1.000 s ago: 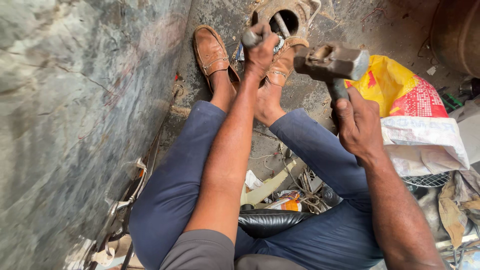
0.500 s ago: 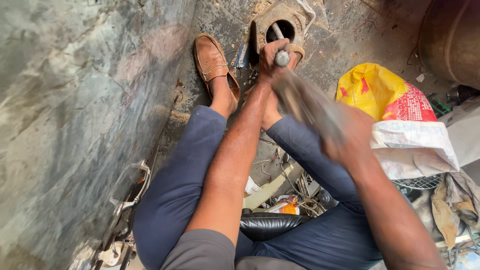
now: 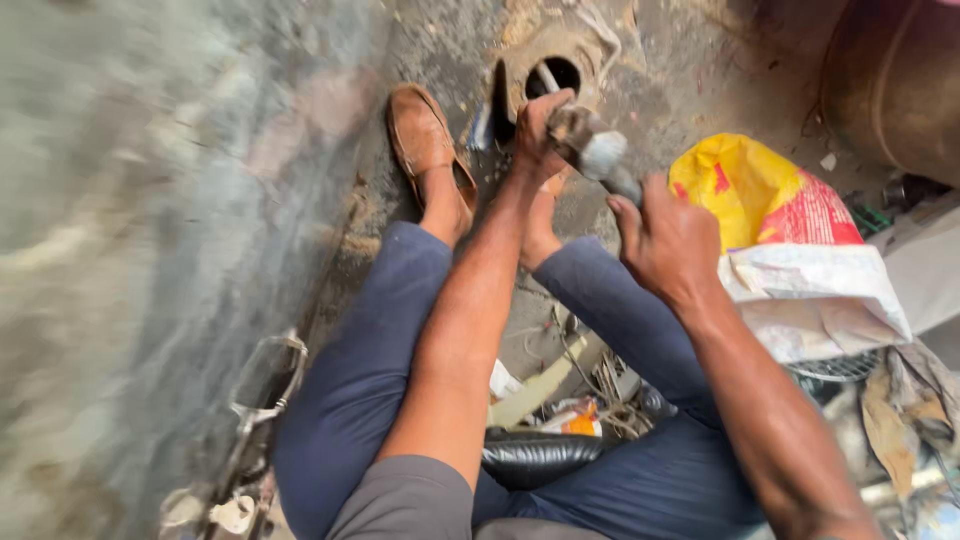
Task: The person disassembles and repairs a small electric motor part, using a hammer and punch to drive out a component before handling the internal pieces by hand.
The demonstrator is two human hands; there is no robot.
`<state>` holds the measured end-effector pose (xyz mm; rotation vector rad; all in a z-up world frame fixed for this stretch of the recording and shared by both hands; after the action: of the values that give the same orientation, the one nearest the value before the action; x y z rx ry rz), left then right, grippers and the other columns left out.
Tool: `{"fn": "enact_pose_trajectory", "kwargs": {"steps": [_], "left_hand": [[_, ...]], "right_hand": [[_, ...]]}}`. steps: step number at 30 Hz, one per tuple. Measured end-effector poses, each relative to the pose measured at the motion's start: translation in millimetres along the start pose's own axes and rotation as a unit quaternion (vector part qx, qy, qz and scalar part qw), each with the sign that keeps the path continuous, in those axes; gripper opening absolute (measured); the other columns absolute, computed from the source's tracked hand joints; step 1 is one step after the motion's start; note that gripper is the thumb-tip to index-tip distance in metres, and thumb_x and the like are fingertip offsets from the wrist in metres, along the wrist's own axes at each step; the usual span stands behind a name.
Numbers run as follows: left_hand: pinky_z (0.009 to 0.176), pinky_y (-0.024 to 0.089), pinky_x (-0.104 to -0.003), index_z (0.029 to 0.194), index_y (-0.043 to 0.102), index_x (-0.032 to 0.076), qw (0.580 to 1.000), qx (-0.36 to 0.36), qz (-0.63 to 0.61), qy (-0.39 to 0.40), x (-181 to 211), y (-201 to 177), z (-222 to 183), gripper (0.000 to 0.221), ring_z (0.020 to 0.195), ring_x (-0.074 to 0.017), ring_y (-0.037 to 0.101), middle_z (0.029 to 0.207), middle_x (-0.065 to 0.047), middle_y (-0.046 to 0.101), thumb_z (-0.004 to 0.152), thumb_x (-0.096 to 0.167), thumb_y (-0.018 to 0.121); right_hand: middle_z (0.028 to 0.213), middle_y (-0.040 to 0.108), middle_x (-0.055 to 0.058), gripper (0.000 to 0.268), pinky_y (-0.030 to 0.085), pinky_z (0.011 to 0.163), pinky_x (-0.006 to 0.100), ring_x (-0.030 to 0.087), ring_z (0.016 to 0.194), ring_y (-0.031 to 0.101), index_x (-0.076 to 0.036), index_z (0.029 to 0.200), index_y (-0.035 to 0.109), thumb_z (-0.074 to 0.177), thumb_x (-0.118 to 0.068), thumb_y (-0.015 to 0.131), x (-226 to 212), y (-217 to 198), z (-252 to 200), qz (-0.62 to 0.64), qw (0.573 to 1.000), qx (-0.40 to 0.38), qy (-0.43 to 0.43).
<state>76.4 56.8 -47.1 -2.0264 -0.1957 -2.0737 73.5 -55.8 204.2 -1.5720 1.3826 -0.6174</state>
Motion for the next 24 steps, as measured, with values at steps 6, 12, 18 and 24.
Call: {"fn": "enact_pose_trajectory", "kwargs": {"steps": [6, 12, 18, 24], "left_hand": [[0.064, 0.049, -0.045, 0.082, 0.060, 0.000, 0.991, -0.045, 0.028, -0.126, 21.4, -1.0, 5.3, 0.037, 0.067, -0.0316, 0.062, 0.074, -0.021, 0.061, 0.082, 0.031, 0.080], [0.064, 0.051, -0.045, 0.085, 0.062, 0.002, 0.997, -0.012, 0.013, -0.078, 32.9, 1.1, 21.9, 0.023, 0.069, -0.0313, 0.065, 0.076, -0.018, 0.065, 0.080, 0.023, 0.073], [0.068, 0.052, -0.049, 0.087, 0.061, -0.001, 0.994, 0.043, 0.053, -0.085, 20.4, -2.0, 8.3, 0.023, 0.074, -0.0382, 0.067, 0.079, -0.021, 0.066, 0.078, 0.019, 0.069], [0.068, 0.049, -0.046, 0.074, 0.057, 0.007, 0.981, 0.121, 0.112, -0.104, 29.3, 22.7, 11.1, 0.021, 0.066, -0.0327, 0.061, 0.070, -0.012, 0.059, 0.083, 0.022, 0.068]], "right_hand": [[0.077, 0.061, 0.022, 0.019, 0.049, 0.063, 0.051, 0.044, 0.069, 0.063, -0.001, 0.108, 0.061, 0.102, -0.019, 0.060, 10.6, -14.9, -39.3, 0.150, 0.986, 0.048, -0.052], [0.074, 0.062, 0.026, 0.033, 0.046, 0.059, 0.055, 0.048, 0.069, 0.061, 0.002, 0.101, 0.063, 0.108, -0.030, 0.064, 29.6, 33.8, -0.4, 0.047, 0.998, 0.029, -0.009], [0.070, 0.054, 0.006, 0.049, 0.042, 0.053, 0.036, 0.021, 0.059, 0.049, -0.004, 0.094, 0.055, 0.116, -0.046, 0.044, 71.7, 41.8, -21.2, 0.383, 0.911, -0.051, 0.142], [0.063, 0.047, 0.001, 0.048, 0.036, 0.046, 0.027, 0.012, 0.051, 0.044, -0.010, 0.093, 0.057, 0.108, -0.054, 0.045, 109.8, 57.9, -26.5, 0.619, 0.721, -0.082, 0.301]]}}
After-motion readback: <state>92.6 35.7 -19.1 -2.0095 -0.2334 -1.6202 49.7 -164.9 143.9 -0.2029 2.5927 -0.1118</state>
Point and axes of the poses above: each hand's wrist, its own z-axis towards the middle knuckle, its own y-axis out of the palm, x = y × z, the point moved 8 cm from there along z, towards the middle knuckle
